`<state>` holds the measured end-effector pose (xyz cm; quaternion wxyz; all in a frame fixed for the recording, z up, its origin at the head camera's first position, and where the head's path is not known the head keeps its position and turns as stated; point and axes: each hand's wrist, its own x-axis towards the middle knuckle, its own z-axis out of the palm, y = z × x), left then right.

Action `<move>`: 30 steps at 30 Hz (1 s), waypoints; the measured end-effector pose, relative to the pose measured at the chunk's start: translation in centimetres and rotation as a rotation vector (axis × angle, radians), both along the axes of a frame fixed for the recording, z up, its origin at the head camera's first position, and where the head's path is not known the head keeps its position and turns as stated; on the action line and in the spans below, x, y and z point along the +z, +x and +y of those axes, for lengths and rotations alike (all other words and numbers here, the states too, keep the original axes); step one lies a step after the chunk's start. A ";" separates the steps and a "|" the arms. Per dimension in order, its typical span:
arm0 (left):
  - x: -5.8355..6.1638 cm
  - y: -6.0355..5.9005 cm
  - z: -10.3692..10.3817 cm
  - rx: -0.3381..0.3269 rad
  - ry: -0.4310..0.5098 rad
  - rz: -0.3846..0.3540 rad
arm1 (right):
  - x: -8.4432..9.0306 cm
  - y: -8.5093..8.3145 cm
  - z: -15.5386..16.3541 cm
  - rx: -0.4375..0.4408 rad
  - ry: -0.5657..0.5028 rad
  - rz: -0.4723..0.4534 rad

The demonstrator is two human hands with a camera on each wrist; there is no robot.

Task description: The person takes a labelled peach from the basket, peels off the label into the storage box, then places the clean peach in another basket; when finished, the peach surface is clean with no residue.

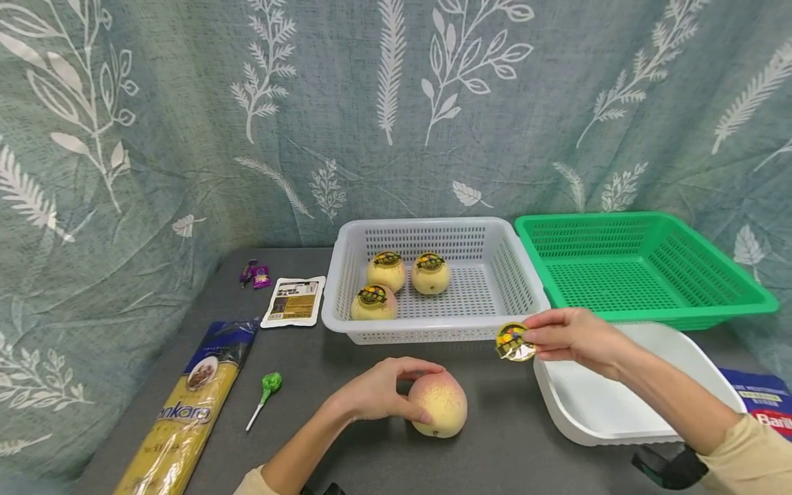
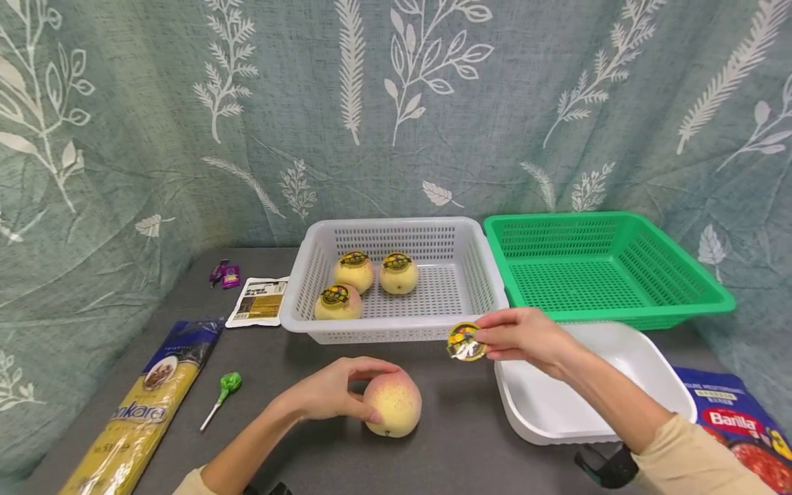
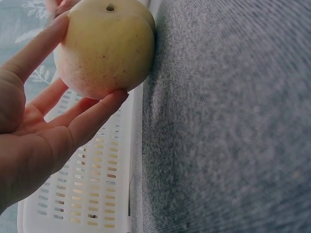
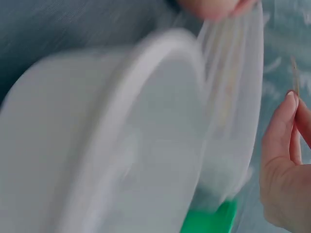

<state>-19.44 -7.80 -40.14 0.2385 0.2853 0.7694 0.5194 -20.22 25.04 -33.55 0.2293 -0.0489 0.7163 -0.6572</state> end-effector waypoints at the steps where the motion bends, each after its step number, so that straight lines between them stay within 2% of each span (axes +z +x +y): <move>1: 0.0 0.0 0.0 -0.001 -0.001 -0.001 | -0.2 0.0 1.1 -0.008 -0.011 -0.005; 6: 0.1 0.1 -0.2 -0.001 0.000 -0.007 | -1.9 0.4 6.0 -0.055 -0.048 -0.053; 11: 0.1 0.1 -0.1 0.004 0.002 -0.015 | -4.0 0.9 8.2 -0.105 -0.020 -0.114; 19: -0.1 0.1 0.1 -0.003 0.011 -0.005 | -6.5 1.2 8.2 -0.207 0.174 -0.127; 24: -0.1 0.1 0.0 0.003 0.006 0.002 | -7.2 1.0 7.6 -0.260 0.209 -0.125; 26: -0.1 0.1 -0.1 0.007 0.002 0.001 | -7.3 0.9 7.1 -0.278 0.248 -0.106; 30: -0.1 0.1 -0.1 0.005 -0.006 0.010 | -7.3 1.0 6.3 -0.290 0.442 -0.001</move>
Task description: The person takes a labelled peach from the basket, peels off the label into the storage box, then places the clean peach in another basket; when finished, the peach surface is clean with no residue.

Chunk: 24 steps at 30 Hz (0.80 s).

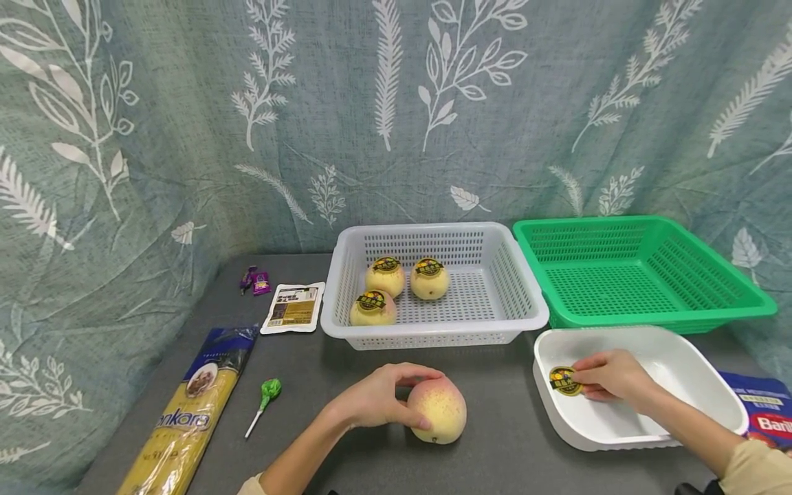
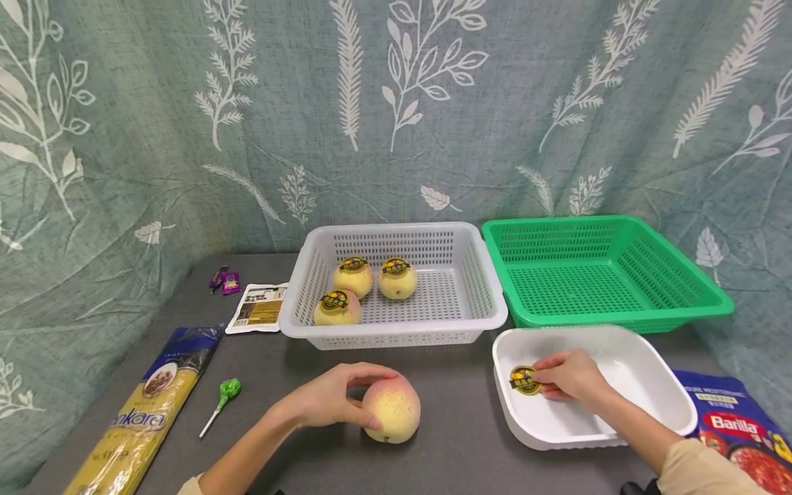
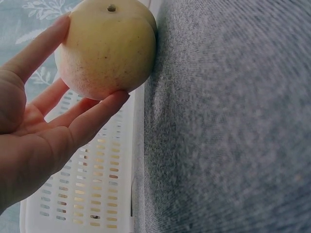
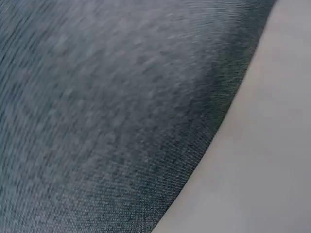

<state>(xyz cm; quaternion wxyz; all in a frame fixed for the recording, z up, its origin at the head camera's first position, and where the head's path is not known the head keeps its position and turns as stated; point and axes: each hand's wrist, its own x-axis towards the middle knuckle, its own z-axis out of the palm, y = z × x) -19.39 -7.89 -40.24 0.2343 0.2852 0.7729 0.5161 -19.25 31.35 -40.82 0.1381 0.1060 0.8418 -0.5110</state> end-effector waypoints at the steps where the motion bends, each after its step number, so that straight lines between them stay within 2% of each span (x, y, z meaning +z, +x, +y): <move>1: 0.0 0.0 0.0 -0.002 0.001 0.000 | 0.0 0.1 -0.2 0.008 0.057 0.022; 5: 0.0 0.0 0.0 -0.006 0.003 0.006 | 0.2 0.3 -0.4 0.050 0.258 0.102; 8: 0.0 0.0 0.1 -0.007 0.006 -0.004 | 0.5 0.3 -0.2 0.071 0.281 0.111; 12: 0.0 0.1 0.1 -0.005 0.005 -0.012 | 1.7 0.1 0.2 0.124 0.125 0.057; 17: 0.0 0.2 0.1 -0.002 0.010 -0.023 | 4.0 0.0 -0.1 0.305 -0.074 0.029; 21: 0.0 0.2 0.0 -0.001 0.018 -0.032 | 5.9 0.2 -1.7 0.391 -0.192 0.029; 24: 0.1 0.1 0.0 0.001 0.017 -0.030 | 6.2 0.5 -3.7 0.416 -0.301 -0.008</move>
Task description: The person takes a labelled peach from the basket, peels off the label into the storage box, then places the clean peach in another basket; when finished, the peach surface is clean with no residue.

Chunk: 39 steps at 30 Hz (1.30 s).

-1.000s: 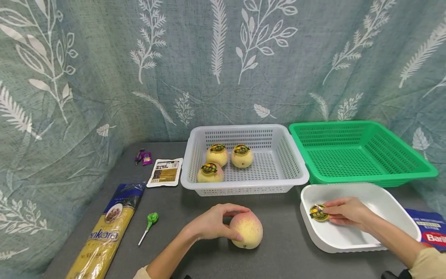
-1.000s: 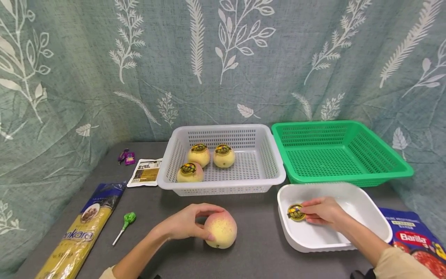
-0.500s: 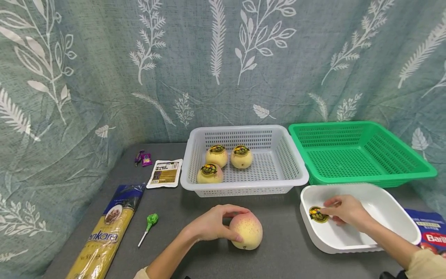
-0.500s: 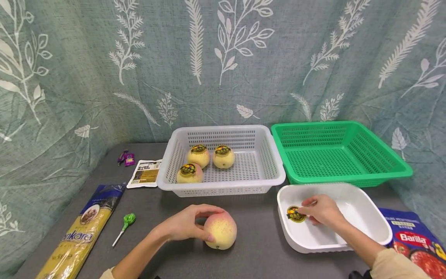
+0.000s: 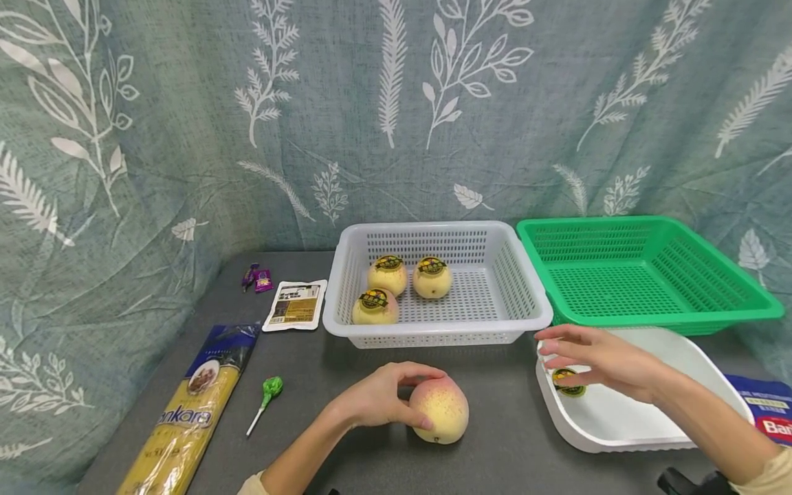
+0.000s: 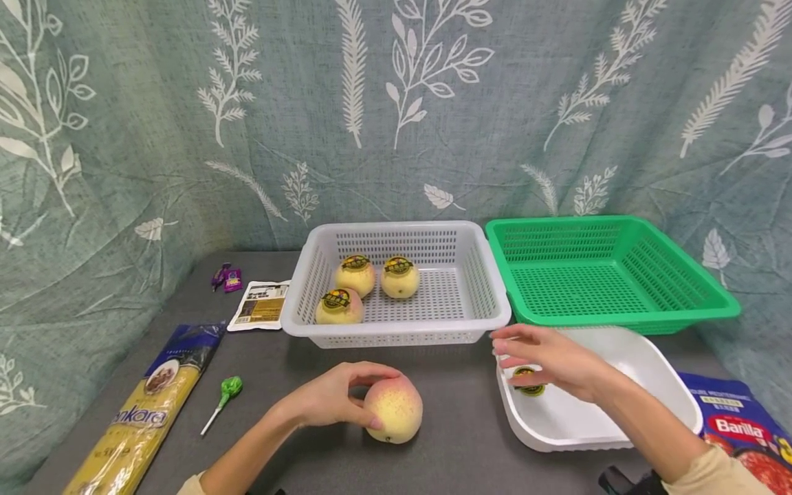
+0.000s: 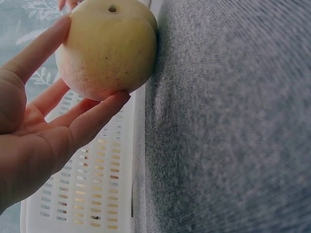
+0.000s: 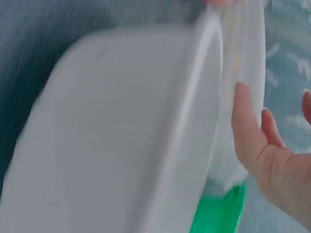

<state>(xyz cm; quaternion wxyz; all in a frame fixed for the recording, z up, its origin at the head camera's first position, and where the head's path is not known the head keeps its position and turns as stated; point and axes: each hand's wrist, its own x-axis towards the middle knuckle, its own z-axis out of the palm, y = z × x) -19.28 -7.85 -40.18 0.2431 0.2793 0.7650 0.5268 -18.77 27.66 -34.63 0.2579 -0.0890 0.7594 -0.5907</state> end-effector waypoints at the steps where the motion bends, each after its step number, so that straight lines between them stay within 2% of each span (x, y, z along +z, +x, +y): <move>1: 0.0 0.0 0.0 0.001 -0.004 0.002 | -0.1 0.1 -0.8 0.006 -0.036 -0.032; 6: 0.1 0.1 0.1 0.001 -0.019 0.015 | -2.1 1.0 -5.3 0.002 -0.146 -0.191; 11: 0.2 0.1 0.1 -0.003 -0.022 0.023 | -4.6 1.8 -9.2 -0.015 -0.210 -0.275; 15: 0.1 0.0 0.0 -0.011 -0.002 0.006 | -5.6 2.1 -11.3 -0.012 -0.251 -0.293; 22: 0.1 0.0 0.1 -0.015 0.046 -0.031 | -5.6 2.1 -12.7 -0.023 -0.229 -0.258; 25: 0.9 -0.1 -0.4 -0.008 0.054 -0.037 | -5.6 2.1 -12.8 -0.016 -0.236 -0.255; 27: 1.8 -0.1 -1.0 0.021 0.083 -0.016 | -5.6 2.1 -12.8 -0.006 -0.243 -0.253; 30: 3.8 -0.2 -2.5 0.127 0.194 0.057 | -5.7 2.1 -12.8 0.005 -0.251 -0.250; 34: 5.7 -0.7 -5.0 0.354 0.400 0.153 | -5.8 2.1 -12.9 -0.005 -0.254 -0.249; 36: 6.1 -1.1 -6.2 0.493 0.424 0.191 | -5.8 2.2 -12.9 -0.017 -0.247 -0.248; 39: 5.9 -1.9 -7.7 0.691 0.325 0.207 | -5.8 2.3 -13.1 -0.032 -0.231 -0.241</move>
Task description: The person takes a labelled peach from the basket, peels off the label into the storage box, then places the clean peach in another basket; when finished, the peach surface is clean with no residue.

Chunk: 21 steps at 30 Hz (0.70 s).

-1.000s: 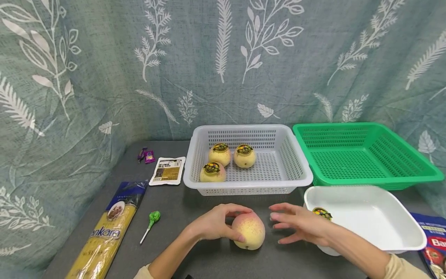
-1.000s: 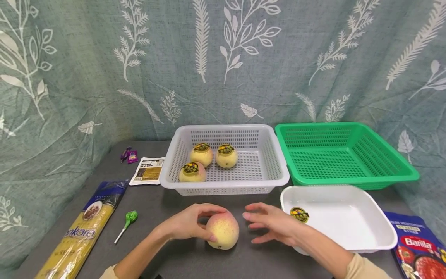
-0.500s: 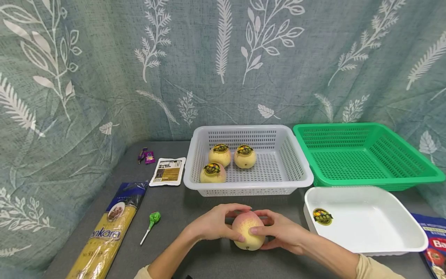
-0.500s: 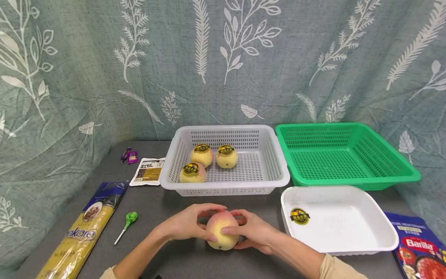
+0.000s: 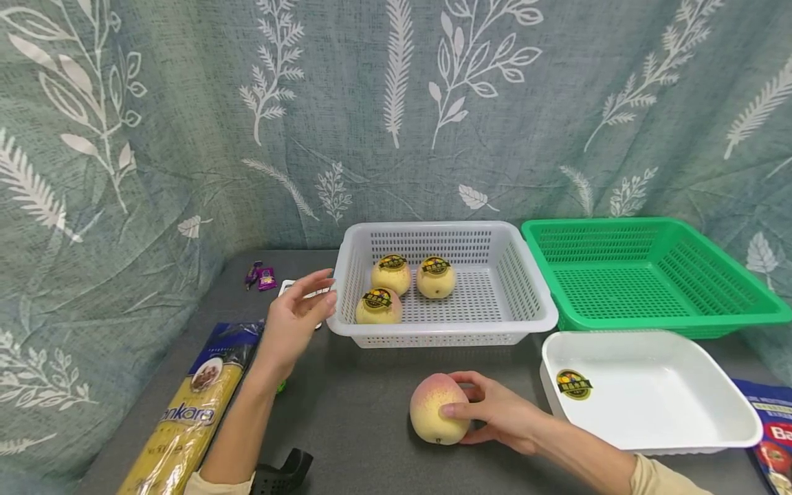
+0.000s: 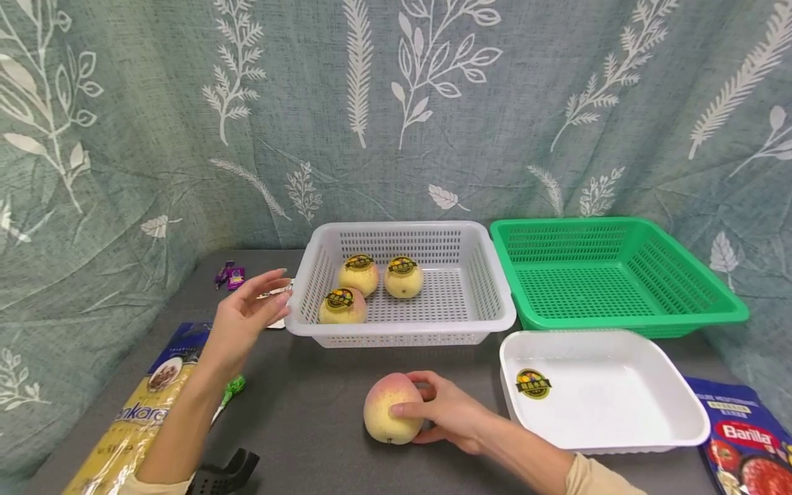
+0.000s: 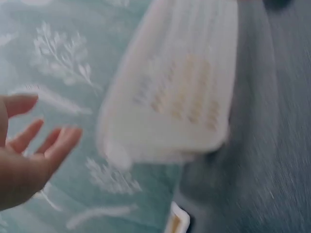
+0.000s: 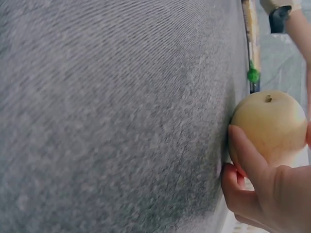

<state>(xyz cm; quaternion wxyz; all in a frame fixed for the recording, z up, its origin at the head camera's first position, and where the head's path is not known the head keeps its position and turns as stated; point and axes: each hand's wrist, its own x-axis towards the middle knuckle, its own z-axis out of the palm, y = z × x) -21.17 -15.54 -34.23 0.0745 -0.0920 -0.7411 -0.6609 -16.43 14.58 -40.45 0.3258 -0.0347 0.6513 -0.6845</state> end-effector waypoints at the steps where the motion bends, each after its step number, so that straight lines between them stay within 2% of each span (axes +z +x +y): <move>1: -0.2 -0.3 -0.4 0.048 -0.036 -0.029 | 0.0 0.0 -0.1 -0.003 0.006 0.002; 3: -0.7 -0.8 -1.0 0.089 -0.072 -0.096 | 0.1 0.1 -0.2 -0.004 0.014 0.005; 4: -1.0 -1.0 -1.2 0.087 -0.074 -0.131 | 0.1 0.1 -0.3 -0.004 0.015 0.005; 8: -2.2 -1.7 -1.2 -0.001 -0.011 -0.248 | 0.2 0.1 -0.4 -0.003 0.015 0.003; 10: -2.7 -1.9 -0.9 -0.045 0.022 -0.282 | 0.3 0.1 -0.4 0.001 0.012 0.003; 14: -3.2 -2.1 -0.3 -0.088 0.081 -0.300 | 0.2 0.0 -0.3 0.009 -0.001 0.007; 21: -3.6 -2.2 0.0 -0.091 0.134 -0.302 | 0.6 -0.2 0.1 0.034 -0.029 0.028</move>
